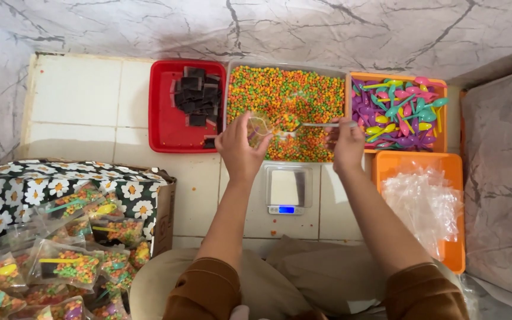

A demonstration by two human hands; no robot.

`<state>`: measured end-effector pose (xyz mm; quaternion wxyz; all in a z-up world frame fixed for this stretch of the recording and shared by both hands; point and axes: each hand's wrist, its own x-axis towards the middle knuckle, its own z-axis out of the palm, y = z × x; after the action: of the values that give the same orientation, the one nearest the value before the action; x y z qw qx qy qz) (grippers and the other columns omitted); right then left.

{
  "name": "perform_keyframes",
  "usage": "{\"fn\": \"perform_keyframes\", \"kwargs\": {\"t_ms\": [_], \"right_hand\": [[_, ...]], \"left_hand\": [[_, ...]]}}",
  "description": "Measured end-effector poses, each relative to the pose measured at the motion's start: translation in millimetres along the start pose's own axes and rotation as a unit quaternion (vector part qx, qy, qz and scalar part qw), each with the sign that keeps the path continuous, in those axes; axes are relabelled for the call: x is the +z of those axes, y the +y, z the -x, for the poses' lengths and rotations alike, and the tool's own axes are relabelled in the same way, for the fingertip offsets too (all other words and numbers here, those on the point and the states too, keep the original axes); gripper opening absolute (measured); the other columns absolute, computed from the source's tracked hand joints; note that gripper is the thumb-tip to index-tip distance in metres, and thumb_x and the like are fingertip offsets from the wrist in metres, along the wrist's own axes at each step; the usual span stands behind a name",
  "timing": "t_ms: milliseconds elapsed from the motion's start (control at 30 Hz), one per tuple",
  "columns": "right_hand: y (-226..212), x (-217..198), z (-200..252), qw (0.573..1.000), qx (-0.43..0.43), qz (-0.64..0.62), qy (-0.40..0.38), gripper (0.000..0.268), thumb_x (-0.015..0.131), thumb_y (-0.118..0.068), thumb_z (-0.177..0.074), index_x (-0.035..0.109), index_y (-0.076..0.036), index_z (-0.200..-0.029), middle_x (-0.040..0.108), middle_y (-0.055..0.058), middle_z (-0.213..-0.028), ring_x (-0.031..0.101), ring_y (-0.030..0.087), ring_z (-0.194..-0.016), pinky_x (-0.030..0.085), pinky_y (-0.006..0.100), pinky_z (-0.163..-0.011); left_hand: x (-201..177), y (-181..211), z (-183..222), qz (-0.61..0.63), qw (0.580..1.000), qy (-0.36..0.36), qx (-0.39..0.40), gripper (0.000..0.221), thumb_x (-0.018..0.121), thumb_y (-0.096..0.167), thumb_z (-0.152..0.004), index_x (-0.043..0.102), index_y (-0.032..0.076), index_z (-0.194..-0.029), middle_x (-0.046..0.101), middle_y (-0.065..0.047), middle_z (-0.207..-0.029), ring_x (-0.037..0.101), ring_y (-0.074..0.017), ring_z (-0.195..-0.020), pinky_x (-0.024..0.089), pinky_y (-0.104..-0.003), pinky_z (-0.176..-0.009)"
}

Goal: Portioning small colorful candies into plastic bags using a spoon and a digital scale.

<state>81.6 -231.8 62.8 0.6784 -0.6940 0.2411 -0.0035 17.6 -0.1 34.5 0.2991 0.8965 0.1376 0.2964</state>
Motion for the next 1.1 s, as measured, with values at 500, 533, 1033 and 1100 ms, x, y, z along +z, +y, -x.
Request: {"fn": "perform_keyframes", "kwargs": {"t_ms": [500,533,1033,1100], "right_hand": [[-92,35,45,0.915,-0.341,0.159,-0.144,0.014,0.066,-0.006,-0.103,0.076,-0.005,-0.093,0.072,0.012,-0.068,0.069,0.018,-0.054,0.059,0.029,-0.049],[-95,32,45,0.916,-0.340,0.159,-0.144,0.014,0.066,-0.006,-0.103,0.076,-0.005,-0.093,0.072,0.012,-0.068,0.069,0.018,-0.054,0.059,0.029,-0.049],[38,-17,35,0.946,-0.170,0.275,0.028,0.019,0.064,-0.021,-0.105,0.077,-0.010,-0.114,0.075,0.019,-0.092,0.072,0.037,-0.094,0.055,0.051,-0.085],[54,-18,30,0.993,-0.010,0.116,0.005,0.021,0.053,-0.023,-0.109,0.073,-0.015,-0.108,0.077,0.006,-0.095,0.069,0.015,-0.063,0.062,0.027,-0.053]], "left_hand": [[-3,16,4,-0.018,0.999,-0.019,0.037,0.086,0.080,0.068,-0.070,0.061,0.021,-0.140,0.067,-0.003,-0.128,0.067,-0.0226,-0.111,0.036,-0.052,-0.102],[-3,16,3,-0.018,0.999,-0.020,0.037,0.086,0.080,0.068,-0.070,0.061,0.021,-0.140,0.067,-0.003,-0.128,0.067,-0.0226,-0.111,0.036,-0.052,-0.102],[-2,10,-2,0.067,0.996,0.028,-0.044,0.077,0.085,0.053,-0.078,0.056,0.020,-0.142,0.066,0.000,-0.131,0.067,-0.0227,-0.116,0.040,-0.056,-0.103],[-5,12,-2,0.080,0.995,0.012,-0.050,0.076,0.083,0.053,-0.081,0.054,0.020,-0.143,0.065,-0.004,-0.133,0.066,-0.0262,-0.118,0.038,-0.060,-0.103]]}}
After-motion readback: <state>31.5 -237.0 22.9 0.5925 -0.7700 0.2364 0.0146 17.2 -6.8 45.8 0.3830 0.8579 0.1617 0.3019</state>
